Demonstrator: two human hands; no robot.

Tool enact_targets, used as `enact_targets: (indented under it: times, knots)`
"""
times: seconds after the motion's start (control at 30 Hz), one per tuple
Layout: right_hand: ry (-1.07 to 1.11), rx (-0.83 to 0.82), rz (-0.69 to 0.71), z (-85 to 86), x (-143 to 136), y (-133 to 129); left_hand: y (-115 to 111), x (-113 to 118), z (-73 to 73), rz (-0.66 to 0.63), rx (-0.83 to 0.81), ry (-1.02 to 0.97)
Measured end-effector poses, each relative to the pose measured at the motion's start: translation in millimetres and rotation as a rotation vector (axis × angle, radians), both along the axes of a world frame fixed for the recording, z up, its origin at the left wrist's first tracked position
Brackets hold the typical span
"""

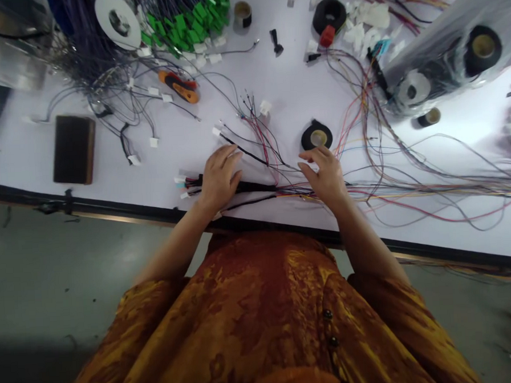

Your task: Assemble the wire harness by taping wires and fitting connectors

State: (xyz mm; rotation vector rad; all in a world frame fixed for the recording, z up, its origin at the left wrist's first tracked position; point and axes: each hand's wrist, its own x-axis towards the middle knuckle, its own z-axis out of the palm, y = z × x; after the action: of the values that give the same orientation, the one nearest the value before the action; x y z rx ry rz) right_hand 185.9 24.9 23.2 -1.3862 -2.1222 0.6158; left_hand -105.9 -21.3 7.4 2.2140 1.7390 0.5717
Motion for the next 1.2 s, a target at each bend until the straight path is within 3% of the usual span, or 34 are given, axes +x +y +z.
enact_targets:
  times: [0.17, 0.3, 0.4, 0.6, 0.7, 0.83, 1.07, 1.2]
  knots:
    - [0.007, -0.139, 0.060, 24.1, -35.5, 24.6, 16.5, 10.3, 19.3, -0.202, -0.032, 0.080]
    - [-0.213, -0.310, 0.092, 38.0, -42.8, 15.3, 23.5, 16.3, 29.9, -0.293, -0.059, 0.104]
    - [-0.413, -0.388, 0.068, 37.4, -39.8, 0.9, 26.8, 23.4, 34.6, -0.332, -0.064, 0.159]
    - [-0.585, -0.304, 0.007, 26.7, -46.0, -7.7, 34.6, 45.0, 43.5, -0.387, -0.124, 0.347]
    - [-0.500, -0.313, -0.057, 24.6, -49.1, -6.0, 42.3, 55.4, 46.4, -0.359, -0.197, 0.406]
    - [-0.253, -0.295, -0.160, 25.2, -42.7, -11.9, 50.4, 66.1, 43.1, -0.270, -0.292, 0.297]
    - [-0.177, -0.357, -0.046, 22.2, -33.9, -38.4, 39.2, 80.1, 25.5, -0.068, -0.256, 0.161]
    - [0.166, -0.462, -0.126, 8.9, -46.1, -35.3, 32.2, 81.6, 16.2, -0.039, -0.223, 0.034]
